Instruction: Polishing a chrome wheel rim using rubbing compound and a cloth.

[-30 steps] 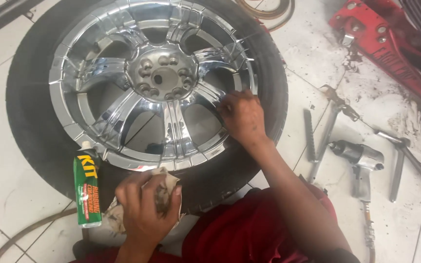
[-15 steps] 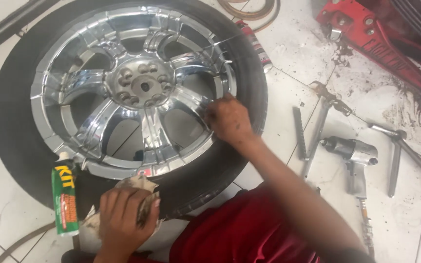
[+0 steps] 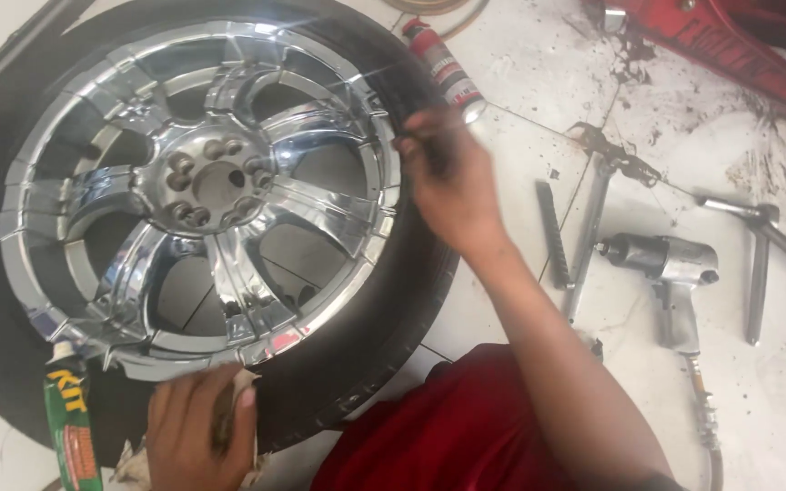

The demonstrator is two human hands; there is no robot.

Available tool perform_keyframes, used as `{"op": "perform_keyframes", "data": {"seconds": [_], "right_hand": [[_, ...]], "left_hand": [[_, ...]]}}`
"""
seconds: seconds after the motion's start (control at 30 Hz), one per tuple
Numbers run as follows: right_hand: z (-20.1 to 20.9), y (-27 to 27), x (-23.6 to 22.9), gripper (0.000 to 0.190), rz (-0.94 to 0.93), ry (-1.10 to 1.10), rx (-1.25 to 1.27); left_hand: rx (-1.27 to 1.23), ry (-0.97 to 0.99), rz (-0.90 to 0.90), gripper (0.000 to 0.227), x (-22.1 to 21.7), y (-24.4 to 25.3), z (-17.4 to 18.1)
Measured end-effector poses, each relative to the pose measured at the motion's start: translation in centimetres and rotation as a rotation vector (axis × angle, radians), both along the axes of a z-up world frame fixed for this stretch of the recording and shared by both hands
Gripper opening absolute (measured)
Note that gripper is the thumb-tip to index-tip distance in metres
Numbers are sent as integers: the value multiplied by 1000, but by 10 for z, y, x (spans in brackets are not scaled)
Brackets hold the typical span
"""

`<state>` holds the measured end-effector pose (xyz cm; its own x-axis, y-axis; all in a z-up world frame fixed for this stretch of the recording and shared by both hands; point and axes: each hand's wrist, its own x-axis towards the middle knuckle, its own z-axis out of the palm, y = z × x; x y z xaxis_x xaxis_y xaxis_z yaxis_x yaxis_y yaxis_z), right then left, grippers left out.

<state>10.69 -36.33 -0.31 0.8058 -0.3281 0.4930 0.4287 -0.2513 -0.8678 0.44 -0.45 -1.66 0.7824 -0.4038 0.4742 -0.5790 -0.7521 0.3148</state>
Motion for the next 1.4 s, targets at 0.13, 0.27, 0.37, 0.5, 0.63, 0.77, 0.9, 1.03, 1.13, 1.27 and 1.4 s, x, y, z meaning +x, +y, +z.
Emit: {"op": "perform_keyframes", "data": {"seconds": [0.13, 0.27, 0.37, 0.5, 0.63, 0.77, 0.9, 1.03, 1.13, 1.27, 1.4], "right_hand": [[9, -18, -9, 25, -136, 31, 17], [4, -23, -3, 19, -200, 2, -45], [2, -22, -1, 20, -205, 36, -42], [2, -20, -1, 20, -208, 103, -22], [4, -14, 0, 19, -155, 63, -8], [5, -14, 0, 18, -147, 95, -27], [6, -13, -5, 18, -47, 214, 30], [9, -8, -5, 25, 111, 220, 106], [14, 0, -8, 33, 273, 333, 191], [25, 9, -12, 29, 334, 395, 59], [22, 14, -10, 29, 402, 468, 32]], "left_hand": [[198, 7, -34, 40, 37, -68, 47], [400, -138, -133, 56, 93, -104, 47], [489, -187, -133, 59, 111, -109, 40], [561, -166, -193, 60, 113, -108, 39], [602, -162, -256, 57, 121, -105, 35], [590, -81, -404, 51, 117, -111, 32], [608, -43, -439, 46, 112, -114, 38], [505, -39, -438, 46, 100, -106, 47], [486, -33, -371, 49, 87, -93, 54], [389, -96, -254, 44, 63, -72, 71], [335, -19, -119, 43, 33, -42, 78]]}}
